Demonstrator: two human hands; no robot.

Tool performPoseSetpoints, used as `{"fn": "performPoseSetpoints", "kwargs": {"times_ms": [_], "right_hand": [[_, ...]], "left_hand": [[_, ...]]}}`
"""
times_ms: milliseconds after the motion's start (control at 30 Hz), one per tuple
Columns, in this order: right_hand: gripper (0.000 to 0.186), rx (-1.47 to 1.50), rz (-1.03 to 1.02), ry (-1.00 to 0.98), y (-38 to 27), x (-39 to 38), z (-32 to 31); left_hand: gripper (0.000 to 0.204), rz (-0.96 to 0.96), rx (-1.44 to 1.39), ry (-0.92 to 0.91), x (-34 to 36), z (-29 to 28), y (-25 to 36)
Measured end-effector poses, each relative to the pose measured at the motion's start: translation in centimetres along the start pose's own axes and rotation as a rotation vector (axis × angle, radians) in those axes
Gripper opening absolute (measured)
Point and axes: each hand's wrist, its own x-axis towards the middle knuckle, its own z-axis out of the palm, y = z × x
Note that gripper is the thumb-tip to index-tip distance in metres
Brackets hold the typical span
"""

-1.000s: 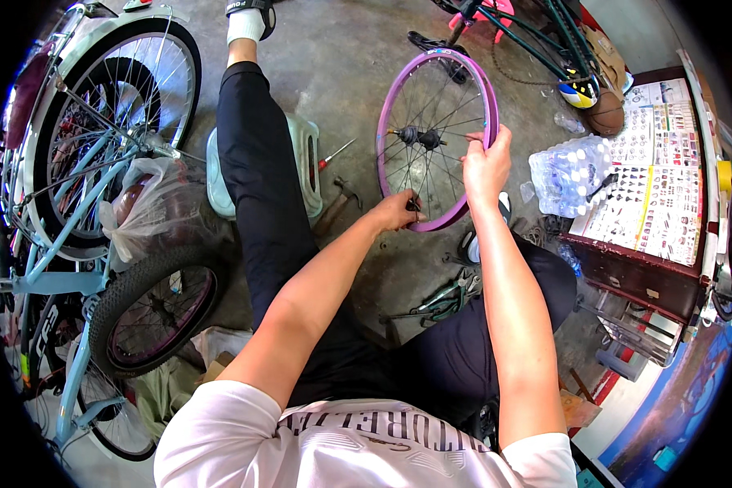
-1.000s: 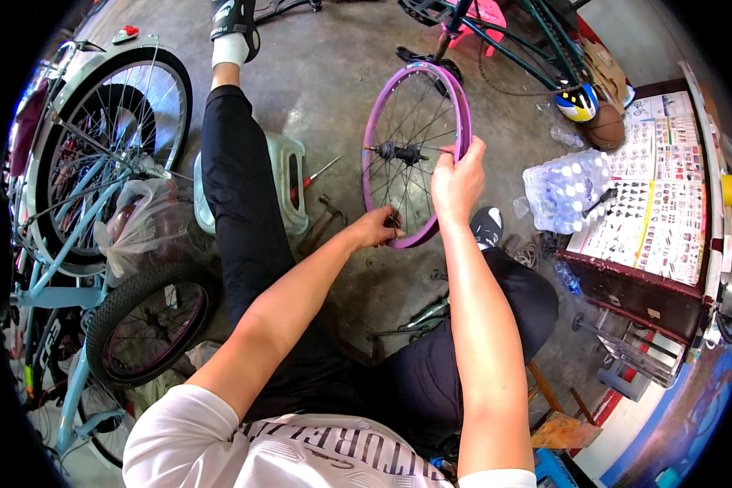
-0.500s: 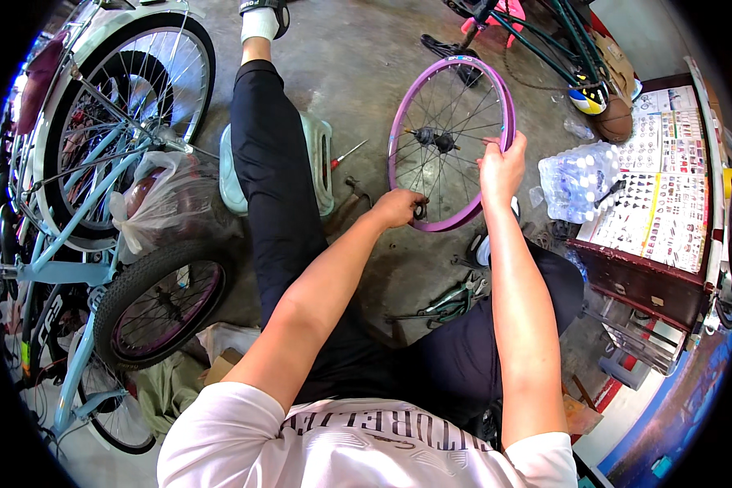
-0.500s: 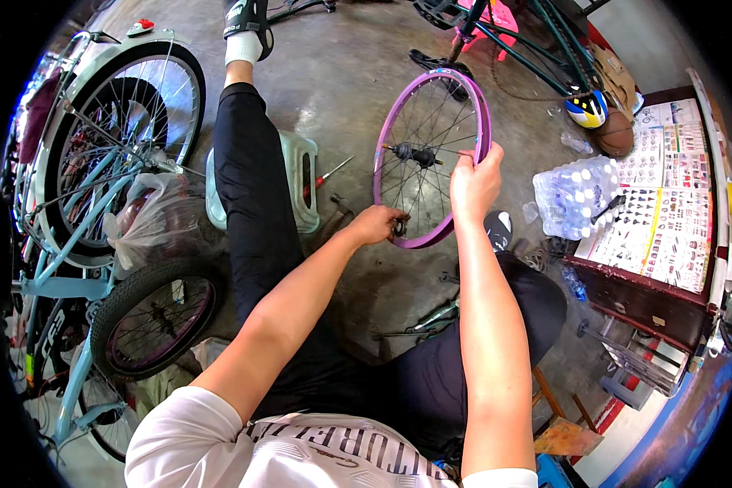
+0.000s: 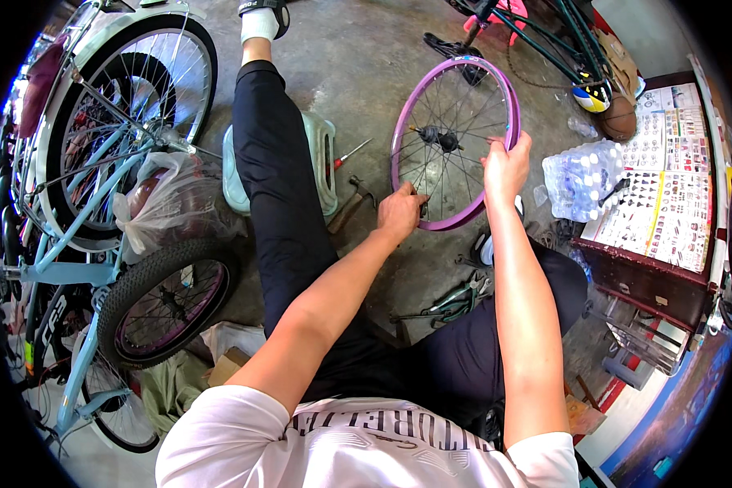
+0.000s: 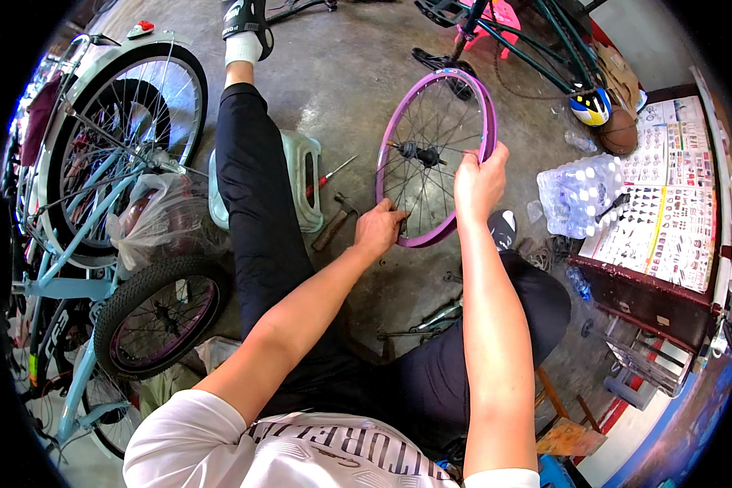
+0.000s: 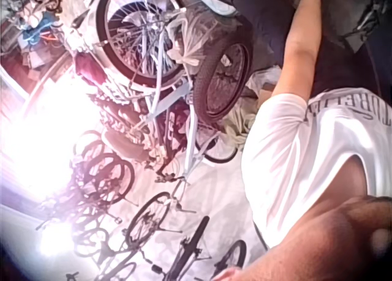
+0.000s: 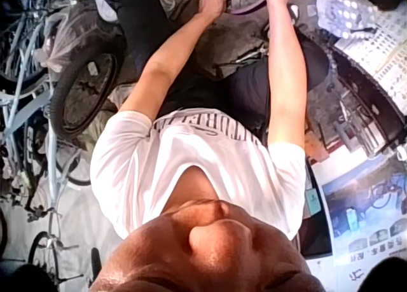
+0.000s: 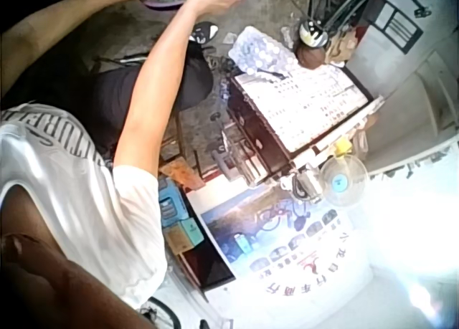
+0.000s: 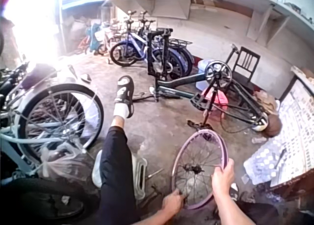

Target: The person is sitting on the floor and handling a bicycle wheel by hand, touching the spokes and rotating the rim.

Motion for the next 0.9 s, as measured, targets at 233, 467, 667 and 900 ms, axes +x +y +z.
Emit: {"fn": "performPoseSetpoints", "kwargs": {"times_ms": [233,467,667,900], "right_hand": [[0.036,0.004,-0.008,-0.032,-0.8,0.1,0.1],[0.036,-0.03,-0.065,-0.084,-1.9,-0.3,0.2],[0.036,0.046,-0.056,-0.076,-1.7,-0.4,0.1],[0.034,0.091,-0.015,-0.064,-1.8,-0.4,0.2]], "left_hand": [[0.041,-0.341,-0.644,-0.493,2.7,-1.1,-1.7],[0.043,-0.227,-0.619,-0.671,3.6,-0.3,-2.4],[0.048,-0.074,-0.349,-0.638,4.5,-1.1,-1.5],[0.044,0.006,-0.301,-0.544,4.0,0.2,-2.7]]}}
